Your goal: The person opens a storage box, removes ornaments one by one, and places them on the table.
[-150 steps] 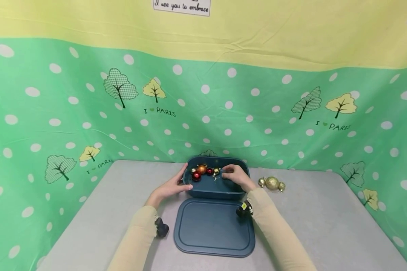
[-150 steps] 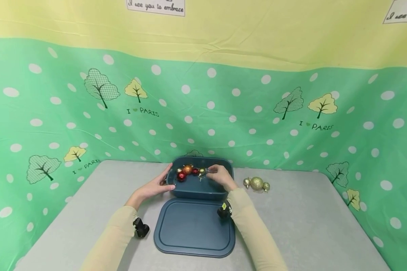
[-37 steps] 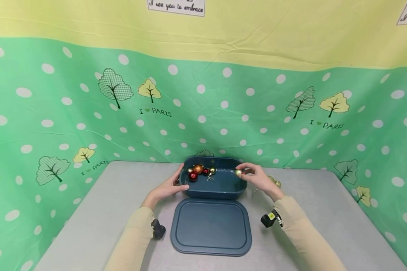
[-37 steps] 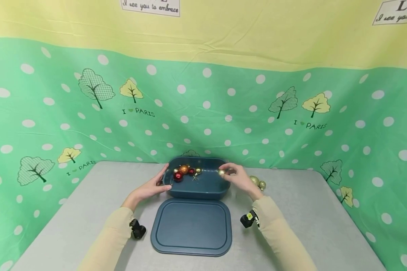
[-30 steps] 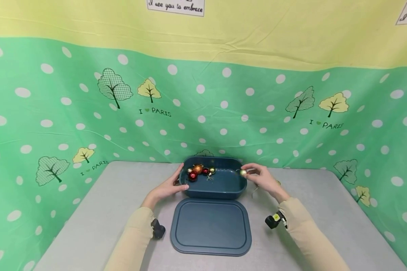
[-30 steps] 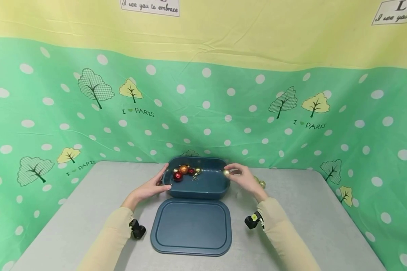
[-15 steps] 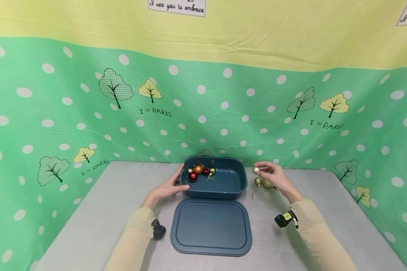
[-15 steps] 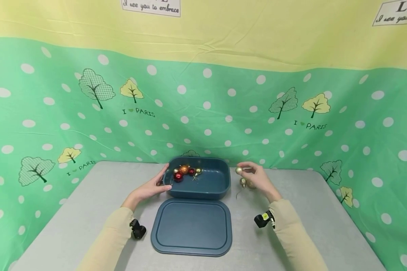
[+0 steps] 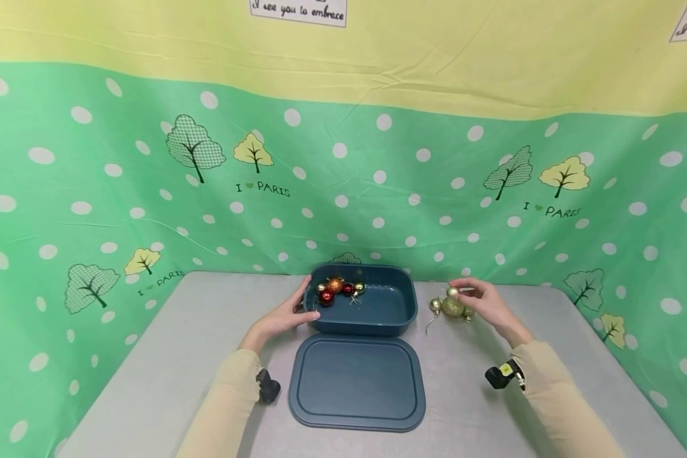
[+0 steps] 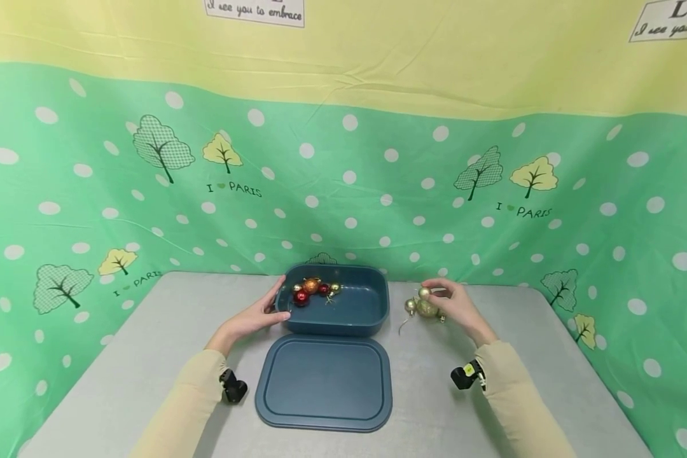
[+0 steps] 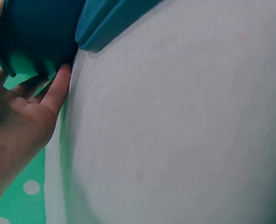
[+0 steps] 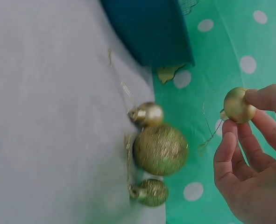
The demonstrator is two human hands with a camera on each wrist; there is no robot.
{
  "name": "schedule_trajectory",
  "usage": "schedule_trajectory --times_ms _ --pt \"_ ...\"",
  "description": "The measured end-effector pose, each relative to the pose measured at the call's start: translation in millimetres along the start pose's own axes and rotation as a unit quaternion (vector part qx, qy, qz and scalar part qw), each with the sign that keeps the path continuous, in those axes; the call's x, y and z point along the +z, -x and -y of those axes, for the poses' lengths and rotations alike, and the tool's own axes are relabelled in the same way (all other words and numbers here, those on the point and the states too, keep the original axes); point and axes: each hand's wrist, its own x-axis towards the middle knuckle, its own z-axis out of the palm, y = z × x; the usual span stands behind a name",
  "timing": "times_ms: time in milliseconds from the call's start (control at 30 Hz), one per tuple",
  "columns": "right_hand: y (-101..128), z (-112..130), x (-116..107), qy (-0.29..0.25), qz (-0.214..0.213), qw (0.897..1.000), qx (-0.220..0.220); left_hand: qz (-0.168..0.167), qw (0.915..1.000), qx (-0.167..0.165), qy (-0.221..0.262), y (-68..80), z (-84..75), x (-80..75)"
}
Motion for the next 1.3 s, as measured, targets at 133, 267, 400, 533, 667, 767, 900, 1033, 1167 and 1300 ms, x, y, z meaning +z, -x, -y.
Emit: schedule_trajectory --times_ms 133,267,400,533,667,767,900,1033,1167,1300 --pt "5 -10 -8 0.003 -0.001 1.0 0.003 0.003 1.0 0.0 0.002 -0.6 0.3 0.4" --pt "10 -18 -16 0.014 -0.007 1.0 0.007 0.002 1.0 -0.001 0.004 -1.0 0.4 0.6" --pt "13 -24 -22 0.026 -0.009 1.0 0.003 0.0 1.0 0.0 0.005 -1.7 0.5 0.5" --pt "16 -30 -26 0.028 -0.009 1.0 0.004 0.001 1.0 0.002 0.001 -2.3 1.4 0.2" --pt "18 -35 -29 0.03 -0.007 0.999 0.006 0.002 1.0 -0.001 0.005 -2.0 1.4 0.6" --pt "19 -40 -30 0.032 -0.008 0.999 0.007 0.002 1.0 0.0 0.007 -1.8 1.8 0.5" --pt "21 -47 -32 0.03 -0.006 0.999 0.009 -0.001 1.0 0.0 0.007 -1.7 2.1 0.6" --pt "24 -53 -34 0.037 -0.005 0.999 0.017 -0.001 1.0 0.002 0.008 -1.0 1.4 0.8" --pt "25 -61 -34 0.042 -0.007 0.999 0.029 0.009 0.9999 0.002 0.013 2.0 -5.0 -0.5" --pt "25 -68 -32 0.051 -0.008 0.998 0.046 0.012 0.9998 0.004 0.013 2.0 -5.2 -0.7"
